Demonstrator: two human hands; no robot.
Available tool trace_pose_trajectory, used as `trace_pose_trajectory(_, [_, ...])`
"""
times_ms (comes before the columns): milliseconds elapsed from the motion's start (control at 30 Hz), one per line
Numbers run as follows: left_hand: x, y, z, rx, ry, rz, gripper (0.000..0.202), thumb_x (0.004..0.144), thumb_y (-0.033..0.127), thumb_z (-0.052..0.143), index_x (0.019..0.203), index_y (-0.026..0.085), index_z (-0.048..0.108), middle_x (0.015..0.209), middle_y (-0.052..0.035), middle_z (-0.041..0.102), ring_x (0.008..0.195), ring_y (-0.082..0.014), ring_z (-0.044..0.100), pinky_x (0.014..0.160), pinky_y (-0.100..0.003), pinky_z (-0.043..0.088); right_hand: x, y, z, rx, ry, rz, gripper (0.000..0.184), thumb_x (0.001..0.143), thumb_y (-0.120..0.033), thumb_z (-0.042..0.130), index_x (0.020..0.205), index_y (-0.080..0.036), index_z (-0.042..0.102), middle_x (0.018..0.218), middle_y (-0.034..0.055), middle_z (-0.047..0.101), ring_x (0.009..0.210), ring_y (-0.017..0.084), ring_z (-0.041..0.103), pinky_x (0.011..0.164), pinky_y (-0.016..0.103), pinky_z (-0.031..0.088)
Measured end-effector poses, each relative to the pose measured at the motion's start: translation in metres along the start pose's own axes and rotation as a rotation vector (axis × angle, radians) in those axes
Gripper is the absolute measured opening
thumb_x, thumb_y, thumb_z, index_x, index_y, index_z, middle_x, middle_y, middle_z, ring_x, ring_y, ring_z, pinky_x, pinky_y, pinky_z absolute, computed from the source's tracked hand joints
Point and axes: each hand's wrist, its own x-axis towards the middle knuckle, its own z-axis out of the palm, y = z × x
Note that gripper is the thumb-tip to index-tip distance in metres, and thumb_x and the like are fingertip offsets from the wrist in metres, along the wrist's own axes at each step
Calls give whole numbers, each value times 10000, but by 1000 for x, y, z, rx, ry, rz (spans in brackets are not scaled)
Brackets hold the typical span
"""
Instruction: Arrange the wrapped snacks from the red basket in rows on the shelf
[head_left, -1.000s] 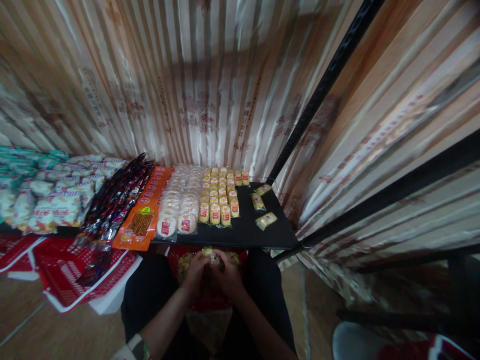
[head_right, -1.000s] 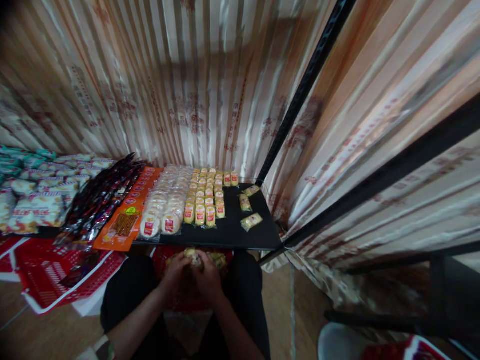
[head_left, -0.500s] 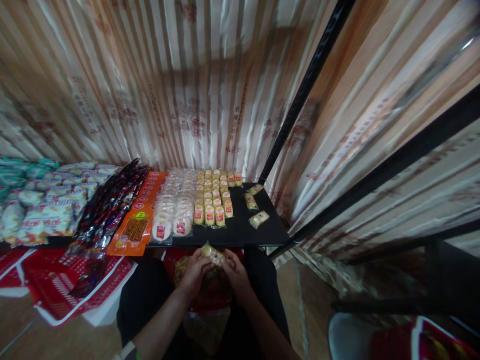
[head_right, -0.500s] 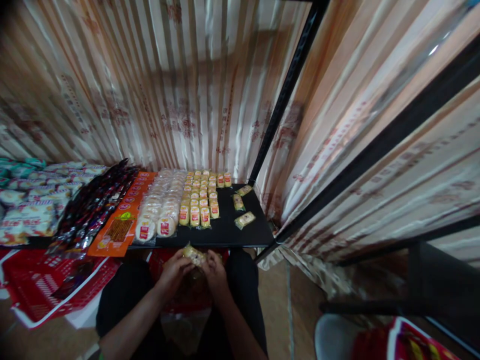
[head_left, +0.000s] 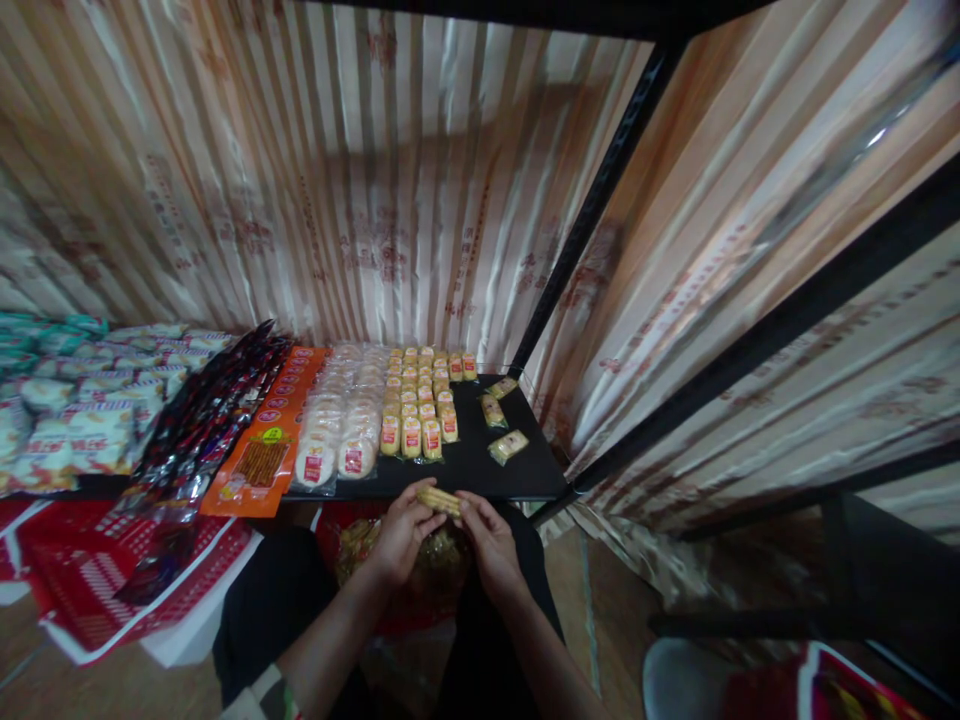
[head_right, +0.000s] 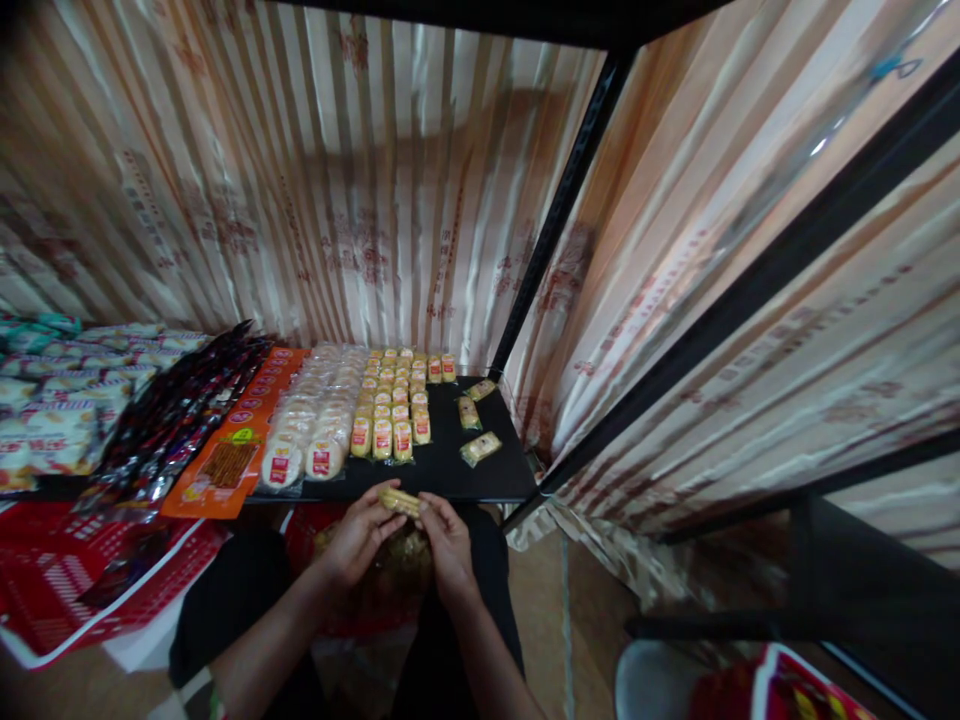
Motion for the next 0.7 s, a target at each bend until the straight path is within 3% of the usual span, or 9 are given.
trace_pose_trajectory(233, [3,4,9,-77,-1,-27,405,595,128,582,999,146,567,908,-61,648,903,-166,600,940,-357,389,4,-4,-9,-219,82,-275,321,642,-454,646,831,-195,652,1161,91,553,995,219,564,852,353,479])
trace_pose_trajectory(433, [12,0,16,-95,22,-21,330,623,168,609,949,161,559,907,-59,646,889,-158,603,930,-324,400,8,5,-13,-236,92,-314,259,680,-397,617,852,-204,608,1224,99,472,965,197,574,808,334,508])
trace_pose_trajectory(700, [28,-2,39,21,79,27,313,636,152,637,940,161,560,870,-36,624,795,-124,591,802,-262,455,13,0,-19,-464,103,-428,146,737,-320,563,830,-210,589,1193,103,488,1109,220,481,904,365,441])
